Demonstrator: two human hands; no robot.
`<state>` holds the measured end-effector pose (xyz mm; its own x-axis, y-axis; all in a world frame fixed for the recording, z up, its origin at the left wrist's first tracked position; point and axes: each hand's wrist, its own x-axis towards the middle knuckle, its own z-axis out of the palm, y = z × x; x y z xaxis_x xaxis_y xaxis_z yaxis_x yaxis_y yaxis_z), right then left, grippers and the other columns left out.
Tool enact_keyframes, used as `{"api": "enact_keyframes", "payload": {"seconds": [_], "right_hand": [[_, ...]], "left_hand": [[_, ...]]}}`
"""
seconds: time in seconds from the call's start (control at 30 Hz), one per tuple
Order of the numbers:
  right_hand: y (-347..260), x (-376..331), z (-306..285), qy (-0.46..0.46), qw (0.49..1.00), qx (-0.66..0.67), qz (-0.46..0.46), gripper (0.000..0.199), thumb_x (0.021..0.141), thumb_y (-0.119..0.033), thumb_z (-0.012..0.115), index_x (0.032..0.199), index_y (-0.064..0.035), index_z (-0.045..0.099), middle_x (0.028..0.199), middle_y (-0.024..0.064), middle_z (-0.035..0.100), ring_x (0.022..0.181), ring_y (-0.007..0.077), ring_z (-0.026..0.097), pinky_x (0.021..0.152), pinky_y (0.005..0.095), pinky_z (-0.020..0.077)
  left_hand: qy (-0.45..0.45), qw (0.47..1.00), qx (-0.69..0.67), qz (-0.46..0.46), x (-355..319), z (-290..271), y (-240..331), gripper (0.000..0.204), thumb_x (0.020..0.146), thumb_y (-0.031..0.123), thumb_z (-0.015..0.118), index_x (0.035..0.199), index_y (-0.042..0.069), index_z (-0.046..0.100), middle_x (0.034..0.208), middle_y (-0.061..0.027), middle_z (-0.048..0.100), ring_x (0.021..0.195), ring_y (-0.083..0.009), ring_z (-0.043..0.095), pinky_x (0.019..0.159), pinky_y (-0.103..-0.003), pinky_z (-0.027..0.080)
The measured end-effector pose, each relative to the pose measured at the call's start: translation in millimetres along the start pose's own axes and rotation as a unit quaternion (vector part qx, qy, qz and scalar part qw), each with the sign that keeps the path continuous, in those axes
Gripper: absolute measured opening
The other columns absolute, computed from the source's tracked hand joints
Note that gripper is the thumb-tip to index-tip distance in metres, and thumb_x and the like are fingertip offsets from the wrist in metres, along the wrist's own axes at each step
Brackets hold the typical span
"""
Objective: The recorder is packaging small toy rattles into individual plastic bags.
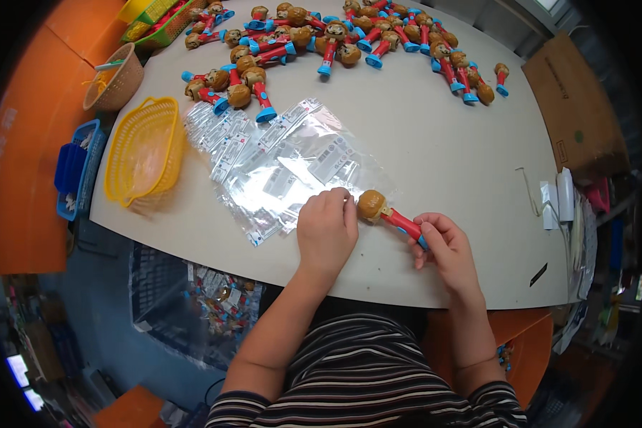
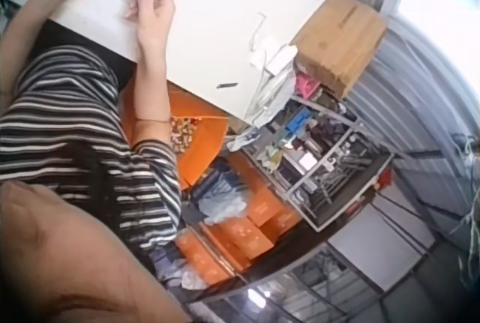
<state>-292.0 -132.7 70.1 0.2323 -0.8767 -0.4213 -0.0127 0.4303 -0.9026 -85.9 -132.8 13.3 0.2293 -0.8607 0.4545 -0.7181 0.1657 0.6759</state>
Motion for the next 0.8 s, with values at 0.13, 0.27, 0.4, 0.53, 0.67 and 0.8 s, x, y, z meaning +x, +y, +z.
{"api": "enact_keyframes", "payload": {"seconds": [0.13,0.27,0.4,0.53,0.67,0.8], "right_hand": [[9.0,-0.1,0.4,0.003,0.998,0.062,-0.003,0.029,0.103,-0.023,0.049,0.117,0.0008,0.056,0.089,0.0067,0.063,0.068,0.0087,0.056,0.056,0.0223,0.0498],[30.6,0.3,7.4,0.006,0.949,0.309,0.061,0.029,0.104,-0.023,0.047,0.121,-0.0001,0.053,0.089,0.007,0.061,0.068,0.01,0.056,0.053,0.0213,0.0477],[40.5,-10.4,24.3,0.018,0.972,0.232,-0.006,0.03,0.105,-0.021,0.046,0.123,0.0008,0.053,0.09,0.0064,0.06,0.067,0.01,0.056,0.053,0.0208,0.0464],[43.5,-15.8,29.9,0.027,0.938,-0.189,-0.288,0.022,0.1,-0.006,0.052,0.118,0.0024,0.061,0.094,0.0065,0.065,0.065,0.0055,0.053,0.055,0.0189,0.0444],[45.3,-4.2,20.9,0.059,0.989,0.063,-0.121,0.028,0.104,-0.018,0.046,0.12,0.0019,0.058,0.09,0.0078,0.063,0.067,0.0082,0.054,0.055,0.0209,0.0455],[41.1,0.7,24.6,0.061,0.938,0.34,-0.015,0.03,0.105,-0.02,0.045,0.12,0.0028,0.057,0.091,0.0105,0.064,0.068,0.0098,0.055,0.056,0.0214,0.0465]], "left_hand": [[-0.013,0.998,0.035,0.046,4.7,-5.7,8.0,0.011,0.08,0.002,0.067,0.09,0.003,0.061,0.078,-0.0105,0.062,0.073,-0.0299,0.06,0.068,-0.04,0.047],[-0.053,0.994,0.047,0.087,7.0,-9.0,17.5,0.013,0.079,0.0,0.066,0.091,0.003,0.06,0.08,-0.0122,0.06,0.076,-0.0313,0.058,0.069,-0.041,0.046],[-0.041,0.993,0.042,0.101,11.5,-12.2,26.8,0.013,0.078,0.0,0.066,0.089,0.004,0.06,0.08,-0.0124,0.06,0.078,-0.0315,0.058,0.069,-0.041,0.046],[-0.063,0.979,0.002,0.196,24.1,-15.0,27.8,0.013,0.077,0.0,0.066,0.087,0.004,0.06,0.081,-0.0123,0.059,0.078,-0.032,0.058,0.069,-0.041,0.047],[-0.048,0.982,-0.024,0.183,23.2,-14.2,29.1,0.014,0.076,-0.001,0.066,0.088,0.003,0.06,0.082,-0.013,0.059,0.078,-0.0323,0.058,0.07,-0.041,0.047],[-0.038,0.99,-0.015,0.137,12.5,-15.1,29.6,0.016,0.076,-0.001,0.067,0.09,0.003,0.061,0.082,-0.0131,0.06,0.079,-0.0321,0.058,0.069,-0.041,0.047]]}}
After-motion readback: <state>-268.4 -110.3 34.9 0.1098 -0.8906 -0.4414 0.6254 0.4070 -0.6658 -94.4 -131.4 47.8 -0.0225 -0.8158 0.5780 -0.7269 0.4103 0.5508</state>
